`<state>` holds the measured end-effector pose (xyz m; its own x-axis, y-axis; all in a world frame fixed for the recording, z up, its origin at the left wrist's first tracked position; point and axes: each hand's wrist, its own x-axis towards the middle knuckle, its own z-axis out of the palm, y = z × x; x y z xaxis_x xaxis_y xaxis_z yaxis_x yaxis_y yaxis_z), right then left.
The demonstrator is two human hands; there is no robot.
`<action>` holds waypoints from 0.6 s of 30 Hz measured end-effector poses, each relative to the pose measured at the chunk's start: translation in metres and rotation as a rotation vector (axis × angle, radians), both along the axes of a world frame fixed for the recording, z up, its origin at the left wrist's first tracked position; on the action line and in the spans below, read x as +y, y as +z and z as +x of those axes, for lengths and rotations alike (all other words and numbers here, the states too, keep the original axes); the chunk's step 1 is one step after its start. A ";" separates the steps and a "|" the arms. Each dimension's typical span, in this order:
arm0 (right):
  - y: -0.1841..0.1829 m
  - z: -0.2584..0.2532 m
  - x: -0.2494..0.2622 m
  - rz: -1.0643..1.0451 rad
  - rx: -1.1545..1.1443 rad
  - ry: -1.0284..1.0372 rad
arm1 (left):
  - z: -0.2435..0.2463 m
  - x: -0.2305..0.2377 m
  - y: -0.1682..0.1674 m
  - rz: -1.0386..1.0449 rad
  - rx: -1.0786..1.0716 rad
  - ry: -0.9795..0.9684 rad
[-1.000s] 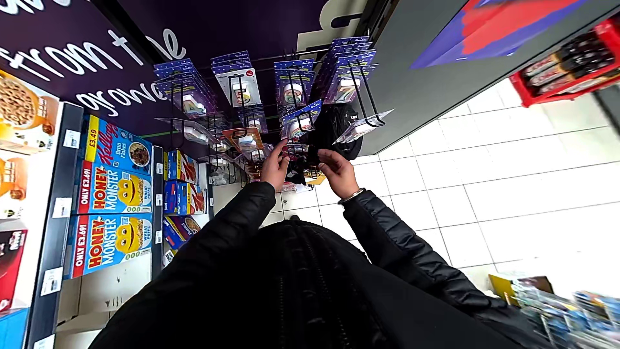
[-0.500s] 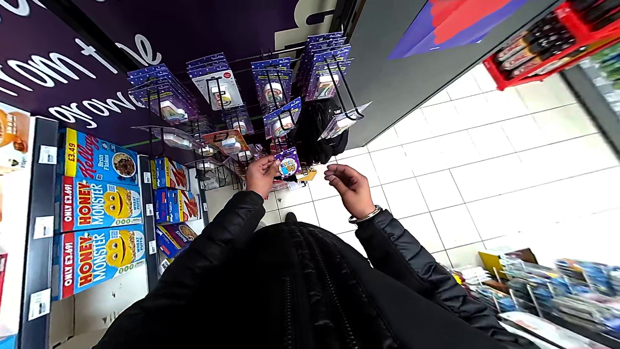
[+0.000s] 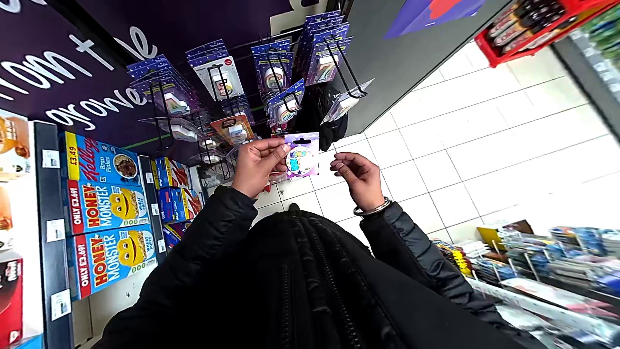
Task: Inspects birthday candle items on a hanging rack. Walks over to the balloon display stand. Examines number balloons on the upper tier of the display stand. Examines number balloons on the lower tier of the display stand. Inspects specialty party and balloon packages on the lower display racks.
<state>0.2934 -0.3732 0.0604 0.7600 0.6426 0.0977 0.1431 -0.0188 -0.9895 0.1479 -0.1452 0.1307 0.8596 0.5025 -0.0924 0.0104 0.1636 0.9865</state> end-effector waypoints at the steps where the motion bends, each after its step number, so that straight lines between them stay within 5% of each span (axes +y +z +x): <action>1: 0.005 -0.004 0.000 0.010 -0.006 -0.001 | -0.003 0.000 0.003 -0.009 -0.015 -0.003; 18: 0.023 -0.064 -0.024 0.057 -0.023 -0.141 | -0.033 0.004 0.005 -0.031 -0.061 -0.076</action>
